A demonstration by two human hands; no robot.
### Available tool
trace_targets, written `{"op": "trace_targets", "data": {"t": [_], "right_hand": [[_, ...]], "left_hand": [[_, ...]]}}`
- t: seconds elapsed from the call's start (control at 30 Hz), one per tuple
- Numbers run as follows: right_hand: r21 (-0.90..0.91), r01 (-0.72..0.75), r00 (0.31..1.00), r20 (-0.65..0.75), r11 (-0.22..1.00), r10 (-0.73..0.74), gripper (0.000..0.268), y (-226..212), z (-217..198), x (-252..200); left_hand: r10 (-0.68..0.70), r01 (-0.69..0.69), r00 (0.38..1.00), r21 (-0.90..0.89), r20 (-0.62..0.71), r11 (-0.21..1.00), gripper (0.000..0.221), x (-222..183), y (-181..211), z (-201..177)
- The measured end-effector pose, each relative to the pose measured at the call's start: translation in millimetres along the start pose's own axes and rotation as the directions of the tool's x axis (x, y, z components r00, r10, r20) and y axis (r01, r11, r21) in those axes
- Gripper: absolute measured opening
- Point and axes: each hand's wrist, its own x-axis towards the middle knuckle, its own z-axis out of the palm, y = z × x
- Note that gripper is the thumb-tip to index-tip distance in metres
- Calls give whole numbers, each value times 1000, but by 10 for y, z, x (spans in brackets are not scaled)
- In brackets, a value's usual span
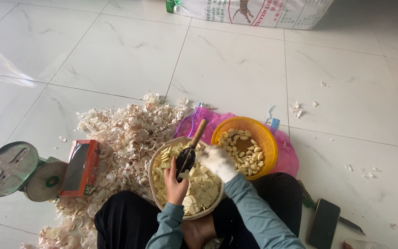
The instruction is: Slicing individual garlic cloves using a manual handheld slicer over a basket
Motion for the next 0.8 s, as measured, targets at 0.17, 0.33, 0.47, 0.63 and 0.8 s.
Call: {"op": "trace_targets", "data": {"t": [0.17, 0.33, 0.47, 0.63, 0.8], "right_hand": [[-652, -69, 973, -212, 755, -94, 23, 707, -439, 842], [-706, -85, 996, -84, 703, 36, 26, 347, -579, 503], [-635, -88, 995, -24, 768, 94, 34, 436, -530, 752], [-465, -165, 985, -36, 870, 167, 51, 244, -633, 302], [327, -180, 940, -222, 928, 260, 45, 66, -564, -118]], "left_hand": [[8, -9, 997, -4, -80, 1000, 104, 62, -207, -44], [-76, 59, 989, -132, -126, 989, 104, 107, -87, -156], [-90, 68, 984, -143, -154, 987, 104, 127, -134, -201], [-115, 81, 988, -281, -106, 956, 104, 80, -83, -155], [-73, 98, 995, -616, 66, 782, 101, -138, 375, -33]]}}
